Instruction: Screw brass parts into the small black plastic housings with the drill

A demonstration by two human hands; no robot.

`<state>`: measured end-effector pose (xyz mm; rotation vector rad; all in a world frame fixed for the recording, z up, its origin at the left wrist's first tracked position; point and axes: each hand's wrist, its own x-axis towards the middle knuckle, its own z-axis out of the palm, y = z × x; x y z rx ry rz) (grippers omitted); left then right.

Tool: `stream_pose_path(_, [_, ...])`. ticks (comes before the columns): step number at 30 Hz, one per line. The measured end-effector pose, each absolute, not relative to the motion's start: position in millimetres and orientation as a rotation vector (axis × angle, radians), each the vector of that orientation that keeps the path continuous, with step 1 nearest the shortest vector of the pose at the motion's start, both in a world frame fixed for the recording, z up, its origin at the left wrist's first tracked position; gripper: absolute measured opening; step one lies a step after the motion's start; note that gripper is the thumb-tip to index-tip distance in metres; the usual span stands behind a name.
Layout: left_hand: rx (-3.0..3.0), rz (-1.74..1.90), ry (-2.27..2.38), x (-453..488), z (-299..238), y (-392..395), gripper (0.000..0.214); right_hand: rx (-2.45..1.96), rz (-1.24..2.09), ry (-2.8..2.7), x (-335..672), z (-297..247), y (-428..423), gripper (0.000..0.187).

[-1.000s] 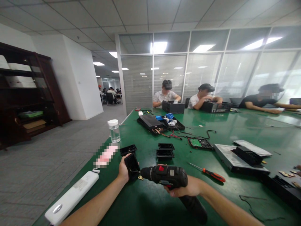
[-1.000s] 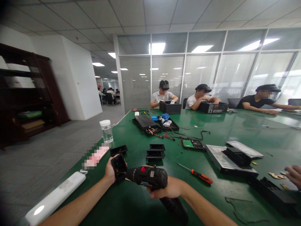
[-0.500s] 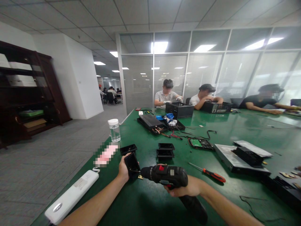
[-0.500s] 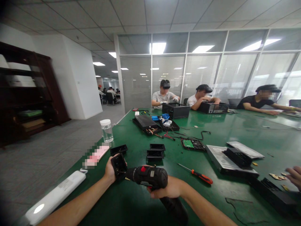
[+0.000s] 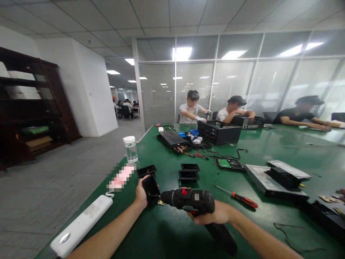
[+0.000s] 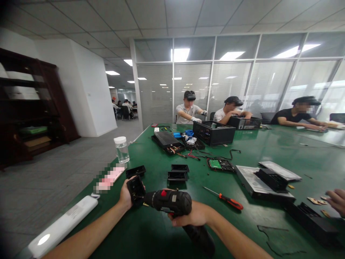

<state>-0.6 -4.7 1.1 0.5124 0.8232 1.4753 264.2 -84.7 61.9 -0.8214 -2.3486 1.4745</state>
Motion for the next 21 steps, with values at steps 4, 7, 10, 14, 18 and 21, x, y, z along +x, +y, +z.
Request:
stream_pose_path(4, [0.505, 1.496, 0.819, 0.1, 1.9, -6.0, 0.027, -0.823, 1.470, -2.317, 263.6, 61.6, -84.2, 0.014])
stream_pose_path(7, [0.517, 1.500, 0.811, -0.5, 1.1, -5.8, 0.027, -0.805, 1.488, -2.327, 263.3, 59.1, -82.0, 0.015])
stream_pose_path(10, [0.522, 1.492, 0.797, -1.4, -0.4, -4.8, 0.026, -0.809, 1.483, -2.330, 263.5, 61.2, -83.6, 0.012])
stream_pose_path(14, [0.526, 1.492, 0.796, -2.2, -2.7, -3.0, 0.025, -0.819, 1.478, -2.319, 263.6, 67.5, -88.9, 0.012])
stream_pose_path(18, [0.537, 1.494, 0.793, -2.4, -4.4, -2.3, 0.027, -0.816, 1.463, -2.325, 263.8, 65.0, -87.0, 0.012])
stream_pose_path(21, [0.543, 1.493, 0.781, -2.6, -4.8, -2.4, 0.026, -0.811, 1.474, -2.345, 264.5, 58.6, -81.8, 0.013])
